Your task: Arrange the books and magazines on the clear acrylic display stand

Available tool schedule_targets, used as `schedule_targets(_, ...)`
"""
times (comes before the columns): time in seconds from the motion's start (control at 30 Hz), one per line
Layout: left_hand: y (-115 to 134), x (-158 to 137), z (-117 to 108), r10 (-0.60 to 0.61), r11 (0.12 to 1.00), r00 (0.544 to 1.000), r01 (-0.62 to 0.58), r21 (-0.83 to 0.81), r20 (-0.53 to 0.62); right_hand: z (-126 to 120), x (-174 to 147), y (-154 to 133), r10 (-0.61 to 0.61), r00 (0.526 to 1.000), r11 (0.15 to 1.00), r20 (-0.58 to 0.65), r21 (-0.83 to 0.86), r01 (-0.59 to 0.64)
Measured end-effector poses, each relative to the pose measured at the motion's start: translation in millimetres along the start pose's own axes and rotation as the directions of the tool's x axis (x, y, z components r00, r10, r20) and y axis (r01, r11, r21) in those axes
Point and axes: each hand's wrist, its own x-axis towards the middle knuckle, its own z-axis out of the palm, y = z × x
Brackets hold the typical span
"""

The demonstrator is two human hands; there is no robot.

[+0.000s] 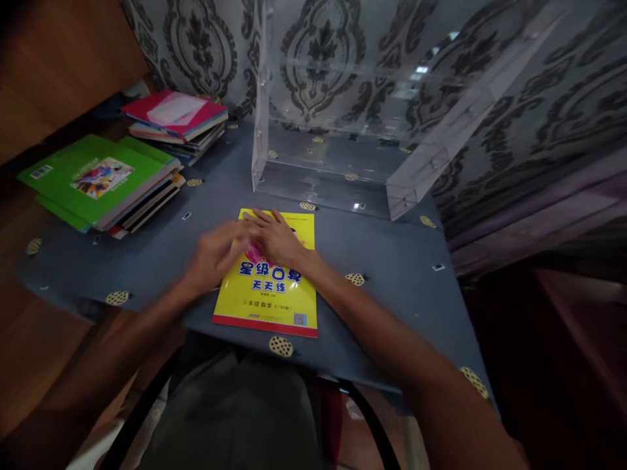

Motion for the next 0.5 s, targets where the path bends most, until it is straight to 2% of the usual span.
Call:
schedule_targets(0.03, -19, 9, -4, -0.075, 0.996, 0.994, 0.079, 0.043, -0.085, 0, 0, 0, -0.010, 1.000, 1.000, -0.011, -0.009, 0.010)
schedule_targets(0.07, -36, 17, -7, -0.105, 0.991, 0.988, 0.114, 0.076, -0.111, 1, -1, 0, -0.019, 1.000, 1.000, -0.025, -0.017, 0.018)
schedule_targets(0.13, -65, 30, -6, -0.093, 0.987, 0.994, 0.099, 0.126, -0.055, 0, -1, -1, -0.041, 0.998, 0.999, -0.046, -0.024, 0.040)
schedule_targets(0.2, -81, 36, -1, -0.047, 0.982, 0.998, 0.040, 0.183, 0.030, -1, -1, -3, -0.067, 0.997, 0.998, -0.049, -0.025, 0.066)
schedule_targets(0.3, -88, 37, 5, -0.008, 0.971, 0.997, -0.010, 0.238, 0.073, -2, -2, -6, -0.094, 0.995, 0.995, -0.039, -0.021, 0.093)
schedule_targets(0.5, -88, 35, 8, -0.025, 0.963, 0.998, 0.008, 0.270, 0.058, 0, -17, -23, -0.169, 0.985, 0.984, -0.023, 0.056, 0.170)
